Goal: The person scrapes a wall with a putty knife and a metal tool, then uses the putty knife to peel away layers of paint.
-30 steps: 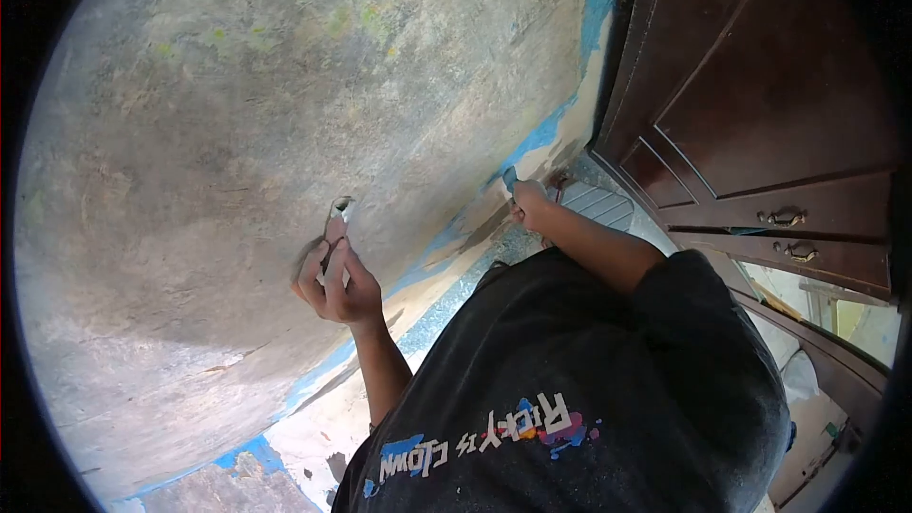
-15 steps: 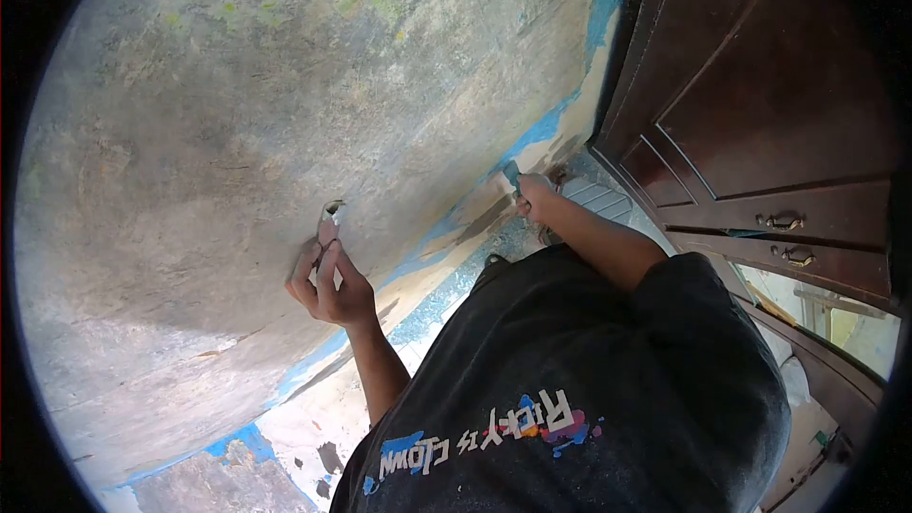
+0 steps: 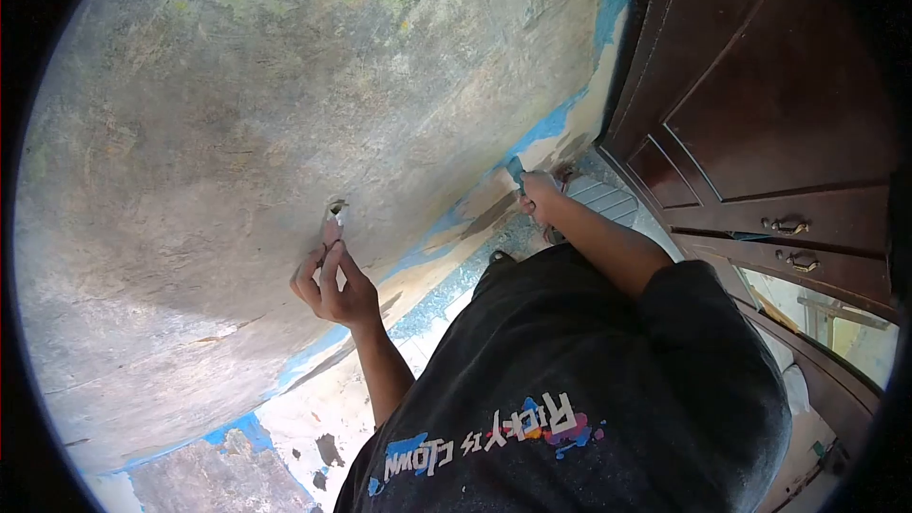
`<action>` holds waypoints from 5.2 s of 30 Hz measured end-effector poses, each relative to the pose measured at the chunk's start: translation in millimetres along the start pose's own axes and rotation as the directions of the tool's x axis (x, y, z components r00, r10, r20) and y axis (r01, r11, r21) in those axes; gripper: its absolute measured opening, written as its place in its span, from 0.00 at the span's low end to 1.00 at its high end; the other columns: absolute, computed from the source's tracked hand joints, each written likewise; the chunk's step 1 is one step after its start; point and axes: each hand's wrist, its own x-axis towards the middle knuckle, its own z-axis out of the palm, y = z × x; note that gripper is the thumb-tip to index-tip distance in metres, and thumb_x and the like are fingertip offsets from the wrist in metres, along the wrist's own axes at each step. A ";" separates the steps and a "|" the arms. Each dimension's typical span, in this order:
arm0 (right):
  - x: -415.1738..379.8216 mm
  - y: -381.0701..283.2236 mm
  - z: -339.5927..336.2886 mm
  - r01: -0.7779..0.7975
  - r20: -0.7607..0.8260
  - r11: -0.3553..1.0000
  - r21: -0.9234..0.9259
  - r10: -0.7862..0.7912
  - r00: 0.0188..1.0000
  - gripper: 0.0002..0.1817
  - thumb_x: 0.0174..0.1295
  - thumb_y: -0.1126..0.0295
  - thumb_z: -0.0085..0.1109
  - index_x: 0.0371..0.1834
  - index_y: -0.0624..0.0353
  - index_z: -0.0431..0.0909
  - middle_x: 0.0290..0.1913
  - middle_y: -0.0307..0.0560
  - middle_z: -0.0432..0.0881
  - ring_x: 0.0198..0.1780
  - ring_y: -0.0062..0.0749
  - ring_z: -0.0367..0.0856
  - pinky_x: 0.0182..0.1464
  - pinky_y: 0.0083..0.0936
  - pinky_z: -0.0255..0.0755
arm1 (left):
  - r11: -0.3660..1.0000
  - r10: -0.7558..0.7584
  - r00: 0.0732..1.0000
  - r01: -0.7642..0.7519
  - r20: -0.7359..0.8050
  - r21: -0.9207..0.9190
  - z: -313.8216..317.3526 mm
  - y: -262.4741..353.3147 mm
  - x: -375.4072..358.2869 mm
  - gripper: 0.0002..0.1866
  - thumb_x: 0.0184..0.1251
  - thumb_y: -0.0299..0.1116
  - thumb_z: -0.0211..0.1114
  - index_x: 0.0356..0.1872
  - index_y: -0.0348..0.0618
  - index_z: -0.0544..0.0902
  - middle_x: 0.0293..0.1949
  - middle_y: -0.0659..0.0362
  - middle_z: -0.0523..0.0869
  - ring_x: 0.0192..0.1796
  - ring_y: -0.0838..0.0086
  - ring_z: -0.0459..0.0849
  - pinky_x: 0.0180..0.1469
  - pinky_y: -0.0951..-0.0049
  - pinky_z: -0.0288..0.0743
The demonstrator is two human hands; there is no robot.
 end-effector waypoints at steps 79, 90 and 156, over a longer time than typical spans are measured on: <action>-8.9 13.3 10.0 -0.018 0.055 1.000 -0.012 0.018 0.998 0.09 0.79 0.62 0.46 0.42 0.54 0.63 0.26 0.42 0.68 0.20 0.26 0.63 0.19 0.27 0.55 | 0.986 0.022 0.997 -0.034 0.072 0.165 1.3 -17.8 -11.0 0.10 0.56 0.23 0.78 0.34 0.55 0.89 0.42 0.67 0.87 0.46 0.73 0.82 0.55 0.66 0.66; -30.2 10.1 16.3 0.026 0.063 0.997 -0.072 -0.022 0.998 0.09 0.78 0.60 0.47 0.47 0.54 0.67 0.28 0.45 0.71 0.18 0.24 0.62 0.16 0.25 0.52 | 0.993 0.027 1.000 -0.028 0.010 0.112 10.3 -16.5 -13.8 0.11 0.56 0.21 0.76 0.32 0.56 0.88 0.40 0.69 0.88 0.46 0.74 0.82 0.54 0.64 0.65; -54.6 49.8 46.9 0.217 -0.009 0.969 -0.114 -0.219 0.976 0.11 0.75 0.62 0.51 0.44 0.60 0.72 0.24 0.40 0.70 0.18 0.26 0.64 0.18 0.28 0.56 | 0.977 0.211 0.956 -0.199 0.205 -0.080 -14.3 -68.2 -57.2 0.11 0.57 0.20 0.74 0.35 0.53 0.88 0.44 0.65 0.87 0.50 0.69 0.83 0.58 0.63 0.62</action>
